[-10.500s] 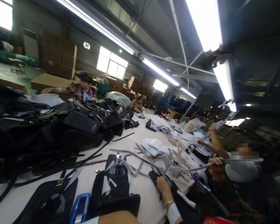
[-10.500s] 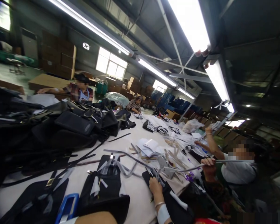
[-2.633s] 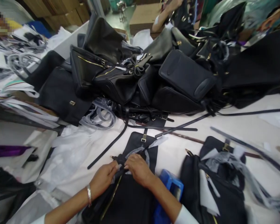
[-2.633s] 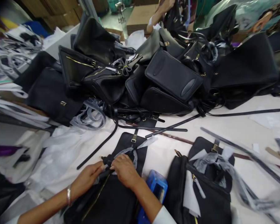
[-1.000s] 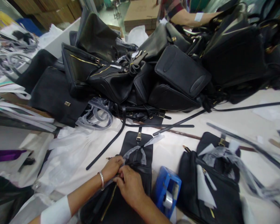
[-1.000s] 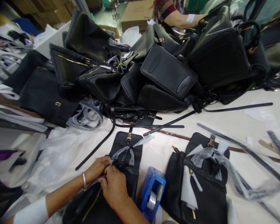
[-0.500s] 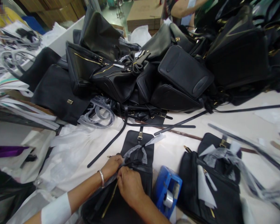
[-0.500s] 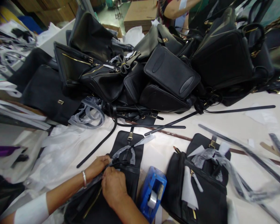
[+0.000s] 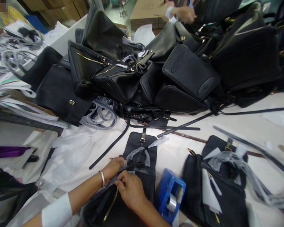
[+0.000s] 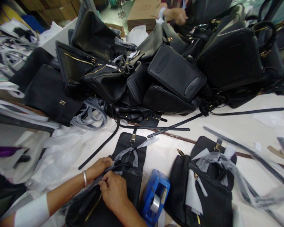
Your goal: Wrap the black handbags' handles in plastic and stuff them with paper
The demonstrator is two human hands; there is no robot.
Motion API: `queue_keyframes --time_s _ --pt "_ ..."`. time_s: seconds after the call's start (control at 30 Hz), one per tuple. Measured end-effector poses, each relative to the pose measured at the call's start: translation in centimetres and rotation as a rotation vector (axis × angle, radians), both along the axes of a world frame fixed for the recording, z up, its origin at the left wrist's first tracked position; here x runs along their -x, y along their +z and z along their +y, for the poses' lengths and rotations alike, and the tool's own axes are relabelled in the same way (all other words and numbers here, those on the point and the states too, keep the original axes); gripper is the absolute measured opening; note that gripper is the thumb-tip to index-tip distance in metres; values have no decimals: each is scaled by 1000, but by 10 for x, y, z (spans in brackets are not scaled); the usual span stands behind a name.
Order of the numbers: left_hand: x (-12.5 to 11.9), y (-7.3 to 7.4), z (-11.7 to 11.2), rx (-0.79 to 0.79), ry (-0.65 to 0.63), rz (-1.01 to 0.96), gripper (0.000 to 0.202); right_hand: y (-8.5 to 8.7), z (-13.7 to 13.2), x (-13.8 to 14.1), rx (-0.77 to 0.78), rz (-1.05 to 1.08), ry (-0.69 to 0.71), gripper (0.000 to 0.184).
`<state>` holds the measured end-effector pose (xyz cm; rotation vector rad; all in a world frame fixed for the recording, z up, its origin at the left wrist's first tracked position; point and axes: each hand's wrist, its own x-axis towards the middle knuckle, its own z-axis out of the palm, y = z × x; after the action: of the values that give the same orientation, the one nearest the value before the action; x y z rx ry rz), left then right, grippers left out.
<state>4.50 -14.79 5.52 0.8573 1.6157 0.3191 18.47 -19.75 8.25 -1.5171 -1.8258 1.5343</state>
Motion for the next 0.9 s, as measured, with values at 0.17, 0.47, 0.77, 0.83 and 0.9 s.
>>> queue_keyframes --time_s 0.17,0.47,0.77,0.83,0.9 --pt "2 2 -1 25 -5 -38 26 -4 8 -2 44 28 -62 10" --pt "5 35 -4 164 -47 -233 37 -7 26 -22 64 -67 -152 12" --pt "12 44 -26 -11 -158 -252 38 -8 30 -28 -26 -81 -95 12" --pt "10 45 -28 -35 -162 -212 36 -9 32 -32 -10 -57 -67 12" --pt "9 48 -28 -60 -181 -185 32 -8 33 -34 7 -36 -58 11"
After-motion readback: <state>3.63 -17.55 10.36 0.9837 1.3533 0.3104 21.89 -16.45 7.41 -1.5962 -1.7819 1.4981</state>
